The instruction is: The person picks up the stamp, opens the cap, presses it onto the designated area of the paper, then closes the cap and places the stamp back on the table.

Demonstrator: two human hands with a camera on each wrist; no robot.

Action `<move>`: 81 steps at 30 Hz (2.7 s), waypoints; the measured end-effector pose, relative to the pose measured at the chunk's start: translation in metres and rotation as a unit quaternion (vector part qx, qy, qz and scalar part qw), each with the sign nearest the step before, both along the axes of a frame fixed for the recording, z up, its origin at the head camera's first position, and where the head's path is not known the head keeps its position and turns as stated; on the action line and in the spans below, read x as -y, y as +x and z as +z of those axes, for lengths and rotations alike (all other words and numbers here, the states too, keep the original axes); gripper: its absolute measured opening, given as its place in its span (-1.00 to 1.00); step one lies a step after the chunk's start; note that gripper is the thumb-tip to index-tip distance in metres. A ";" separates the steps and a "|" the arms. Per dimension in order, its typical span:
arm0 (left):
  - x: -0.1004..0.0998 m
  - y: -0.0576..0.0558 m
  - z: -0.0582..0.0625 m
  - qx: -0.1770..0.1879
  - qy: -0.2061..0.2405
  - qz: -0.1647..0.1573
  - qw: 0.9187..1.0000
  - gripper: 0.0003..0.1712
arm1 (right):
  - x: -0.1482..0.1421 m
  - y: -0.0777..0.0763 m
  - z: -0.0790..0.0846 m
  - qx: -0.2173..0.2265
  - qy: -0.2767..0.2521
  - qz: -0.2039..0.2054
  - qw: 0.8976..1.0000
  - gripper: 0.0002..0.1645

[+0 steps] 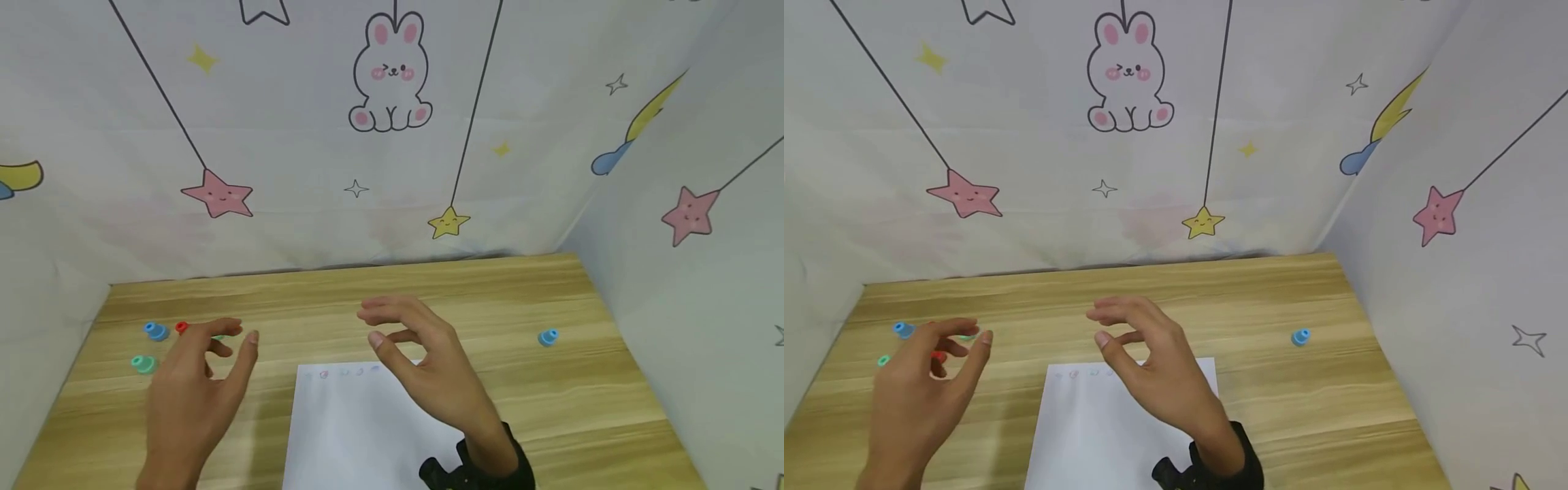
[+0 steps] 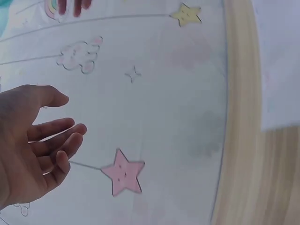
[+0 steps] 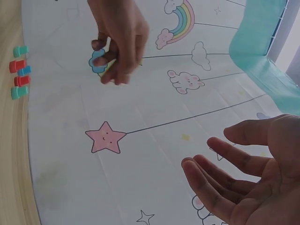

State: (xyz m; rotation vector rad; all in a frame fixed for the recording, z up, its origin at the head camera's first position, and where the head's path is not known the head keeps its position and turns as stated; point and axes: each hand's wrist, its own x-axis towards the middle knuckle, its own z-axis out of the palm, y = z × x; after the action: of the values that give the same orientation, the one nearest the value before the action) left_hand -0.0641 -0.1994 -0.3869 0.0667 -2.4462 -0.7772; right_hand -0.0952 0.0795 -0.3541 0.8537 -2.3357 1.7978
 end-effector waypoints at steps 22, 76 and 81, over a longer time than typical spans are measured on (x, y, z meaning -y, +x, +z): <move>-0.085 -0.009 0.028 -0.227 0.176 -0.218 0.933 -0.89 | -0.003 0.000 0.007 -0.012 0.023 -0.025 0.999 -0.67; -0.079 -0.003 0.034 -0.237 0.206 -0.234 0.920 -0.90 | -0.218 -0.044 -0.105 0.232 0.393 -0.350 0.818 -0.64; -0.079 -0.004 0.033 -0.236 0.203 -0.232 0.921 -0.90 | -0.218 -0.045 -0.106 0.233 0.390 -0.351 0.819 -0.65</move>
State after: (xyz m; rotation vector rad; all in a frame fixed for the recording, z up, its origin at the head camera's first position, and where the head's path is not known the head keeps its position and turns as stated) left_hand -0.0677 -0.1201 -0.3541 -0.5058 -1.8227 -1.3254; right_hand -0.1397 0.2977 -0.4599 -0.5240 -3.1072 0.7627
